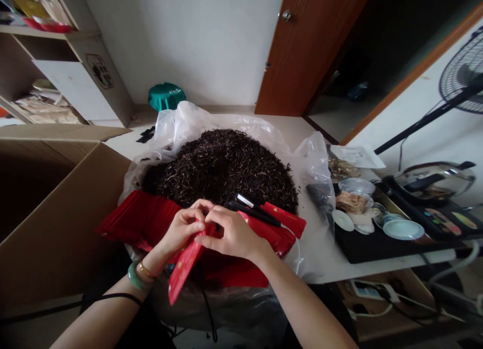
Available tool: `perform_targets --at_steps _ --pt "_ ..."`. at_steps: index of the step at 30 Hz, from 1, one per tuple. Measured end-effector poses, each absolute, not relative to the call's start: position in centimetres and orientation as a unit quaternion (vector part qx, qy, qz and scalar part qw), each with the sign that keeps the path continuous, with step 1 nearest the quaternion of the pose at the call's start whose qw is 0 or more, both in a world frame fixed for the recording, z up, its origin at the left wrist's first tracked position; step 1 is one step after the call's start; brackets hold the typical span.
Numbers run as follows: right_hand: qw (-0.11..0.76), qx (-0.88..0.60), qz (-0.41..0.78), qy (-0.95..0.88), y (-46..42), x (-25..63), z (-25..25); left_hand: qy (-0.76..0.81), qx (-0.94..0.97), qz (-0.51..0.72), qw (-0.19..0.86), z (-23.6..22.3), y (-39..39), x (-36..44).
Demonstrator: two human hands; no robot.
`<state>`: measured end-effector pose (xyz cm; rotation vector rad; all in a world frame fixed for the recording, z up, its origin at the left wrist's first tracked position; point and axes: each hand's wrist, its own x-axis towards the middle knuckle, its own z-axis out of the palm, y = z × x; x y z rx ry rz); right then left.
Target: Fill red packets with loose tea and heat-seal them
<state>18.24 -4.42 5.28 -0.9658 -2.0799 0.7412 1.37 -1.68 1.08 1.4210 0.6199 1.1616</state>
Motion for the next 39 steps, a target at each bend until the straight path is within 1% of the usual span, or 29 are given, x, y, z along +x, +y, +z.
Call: perform_targets --at_steps 2,5,12,16,19,22,23,25,28,30,32,34,37,39 --pt "0.395 -0.352 0.242 -0.813 -4.5 18.1 5.3 0.266 0.577 0.496 0.592 1.1 -1.7 1.4" --pt "0.453 -0.328 0.203 -0.804 -4.8 17.7 5.6 0.263 0.576 0.493 0.597 1.1 -1.7 1.3" --pt "0.45 -0.284 0.161 -0.831 -5.4 16.9 5.6 0.266 0.587 0.499 0.579 1.4 -2.1 1.5" --pt "0.378 -0.333 0.229 -0.833 -5.5 16.9 5.5 0.25 0.594 0.496 0.582 1.8 -2.0 1.1" --pt "0.326 -0.392 0.311 -0.802 -5.6 16.8 5.4 0.245 0.616 0.471 0.582 2.1 -1.8 0.7" --pt "0.299 -0.42 0.404 -0.756 -5.6 16.6 5.0 0.242 0.653 0.439 0.568 2.2 -1.6 0.4" --pt "0.298 -0.427 0.419 -0.744 -5.6 16.6 4.8 0.245 0.667 0.435 0.553 2.2 -1.6 0.4" --pt "0.309 -0.441 0.407 -0.738 -5.4 16.6 4.5 0.257 0.692 0.445 0.508 2.3 -1.6 0.3" --pt "0.34 -0.45 0.323 -0.76 -5.0 17.1 4.5 0.275 0.734 0.457 0.421 2.1 -1.4 0.1" --pt "0.366 -0.444 0.27 -0.772 -4.6 17.6 4.8 0.301 0.775 0.433 0.349 1.9 -1.2 0.0" --pt "0.382 -0.44 0.244 -0.775 -4.4 18.1 5.2 0.338 0.81 0.399 0.267 1.5 -1.1 -0.2" --pt "0.363 -0.446 0.247 -0.78 -4.4 18.3 5.6 0.357 0.832 0.381 0.188 1.1 -1.1 -0.2" --pt "0.283 -0.443 0.295 -0.798 -4.7 18.3 5.8 0.337 0.86 0.371 0.098 0.6 -1.2 0.1" --pt "0.248 -0.435 0.334 -0.799 -4.8 18.1 5.6 0.322 0.874 0.359 0.058 0.4 -1.4 0.4"
